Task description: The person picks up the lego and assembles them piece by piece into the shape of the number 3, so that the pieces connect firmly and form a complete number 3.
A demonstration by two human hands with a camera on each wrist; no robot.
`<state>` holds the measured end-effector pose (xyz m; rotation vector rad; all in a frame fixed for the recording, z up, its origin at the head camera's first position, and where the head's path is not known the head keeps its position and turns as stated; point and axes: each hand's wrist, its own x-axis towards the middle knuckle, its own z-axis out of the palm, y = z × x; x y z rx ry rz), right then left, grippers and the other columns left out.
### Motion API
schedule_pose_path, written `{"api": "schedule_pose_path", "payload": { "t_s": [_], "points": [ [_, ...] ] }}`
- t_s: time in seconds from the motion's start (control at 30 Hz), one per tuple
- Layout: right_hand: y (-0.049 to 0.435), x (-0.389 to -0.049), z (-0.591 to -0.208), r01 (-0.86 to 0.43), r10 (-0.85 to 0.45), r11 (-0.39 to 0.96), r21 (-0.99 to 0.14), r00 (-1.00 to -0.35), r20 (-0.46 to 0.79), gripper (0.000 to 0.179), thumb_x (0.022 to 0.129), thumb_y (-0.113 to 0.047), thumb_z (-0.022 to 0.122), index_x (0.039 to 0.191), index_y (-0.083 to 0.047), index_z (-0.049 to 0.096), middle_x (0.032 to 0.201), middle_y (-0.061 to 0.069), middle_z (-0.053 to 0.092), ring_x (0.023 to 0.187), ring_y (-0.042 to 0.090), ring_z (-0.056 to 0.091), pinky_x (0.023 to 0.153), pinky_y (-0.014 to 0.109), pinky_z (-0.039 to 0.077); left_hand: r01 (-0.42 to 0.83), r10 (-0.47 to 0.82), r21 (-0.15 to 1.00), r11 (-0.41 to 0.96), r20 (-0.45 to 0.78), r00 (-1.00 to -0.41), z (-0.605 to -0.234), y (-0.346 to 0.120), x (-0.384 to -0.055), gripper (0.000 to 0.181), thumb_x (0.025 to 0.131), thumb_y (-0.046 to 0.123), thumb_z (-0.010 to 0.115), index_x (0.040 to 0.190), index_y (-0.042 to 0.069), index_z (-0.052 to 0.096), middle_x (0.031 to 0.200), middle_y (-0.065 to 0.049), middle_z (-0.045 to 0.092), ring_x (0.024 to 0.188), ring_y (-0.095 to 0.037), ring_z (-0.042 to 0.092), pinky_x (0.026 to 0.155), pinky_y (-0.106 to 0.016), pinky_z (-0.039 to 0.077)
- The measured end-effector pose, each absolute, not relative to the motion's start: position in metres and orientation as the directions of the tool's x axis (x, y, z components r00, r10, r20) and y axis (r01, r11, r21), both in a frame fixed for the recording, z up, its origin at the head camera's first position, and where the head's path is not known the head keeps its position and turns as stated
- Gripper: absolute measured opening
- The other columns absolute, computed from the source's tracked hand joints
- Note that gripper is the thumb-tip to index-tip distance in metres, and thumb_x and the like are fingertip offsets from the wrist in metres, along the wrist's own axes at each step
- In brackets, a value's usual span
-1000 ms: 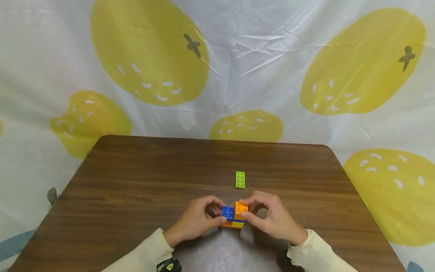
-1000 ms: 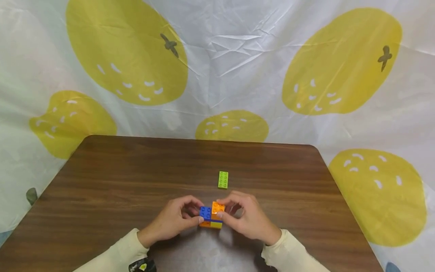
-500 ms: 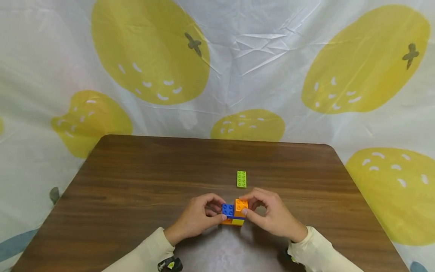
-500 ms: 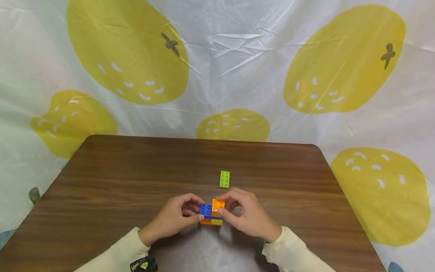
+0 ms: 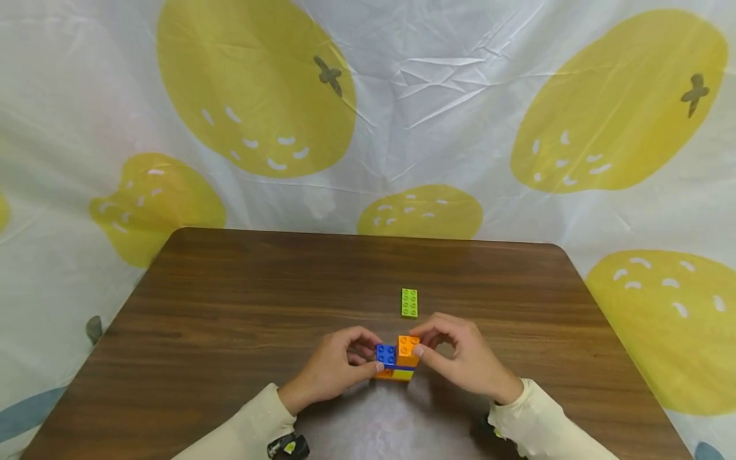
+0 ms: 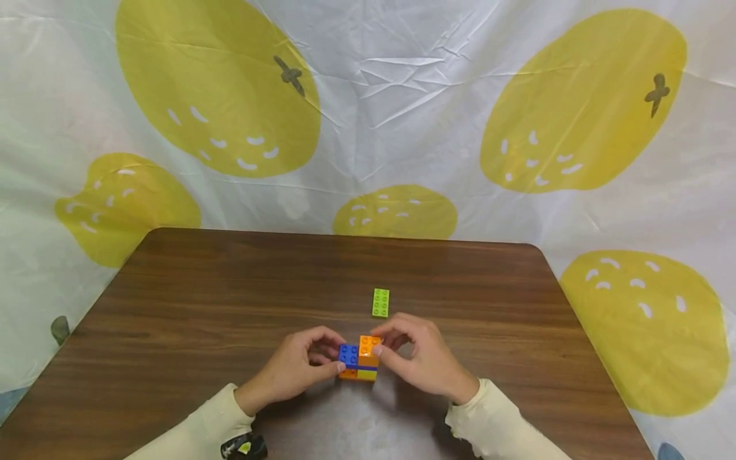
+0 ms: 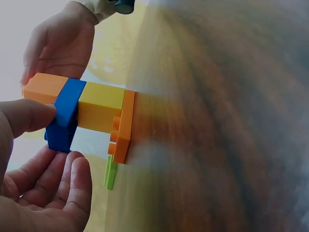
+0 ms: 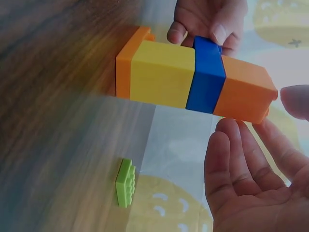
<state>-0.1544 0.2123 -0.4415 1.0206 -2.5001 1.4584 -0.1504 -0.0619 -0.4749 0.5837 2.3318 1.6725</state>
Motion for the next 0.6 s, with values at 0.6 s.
{"api": "schedule_pose_path", "payload": {
  "t_s": [0.6],
  "points": [
    [0.216, -0.174, -0.439, -0.53, -0.446, 0.368, -0.764, -0.822, 0.355, 0.019, 0.094, -0.007, 0.078, 0.112, -0.015, 0.076, 0.099, 0.001, 0.075, 0.083, 0.011, 0.071, 0.076, 0.033, 0.062, 0.203, 0.429, 0.924, 0.324, 0.047, -0.902, -0.474, -0.062, -0.15, 0.029, 0.091, 0.024, 0.084, 0.114, 0.012, 0.072, 0.11, -0.004, 0.075, 0.098, -0.017, 0.071, 0.082, -0.025, 0.062]
  ]
}}
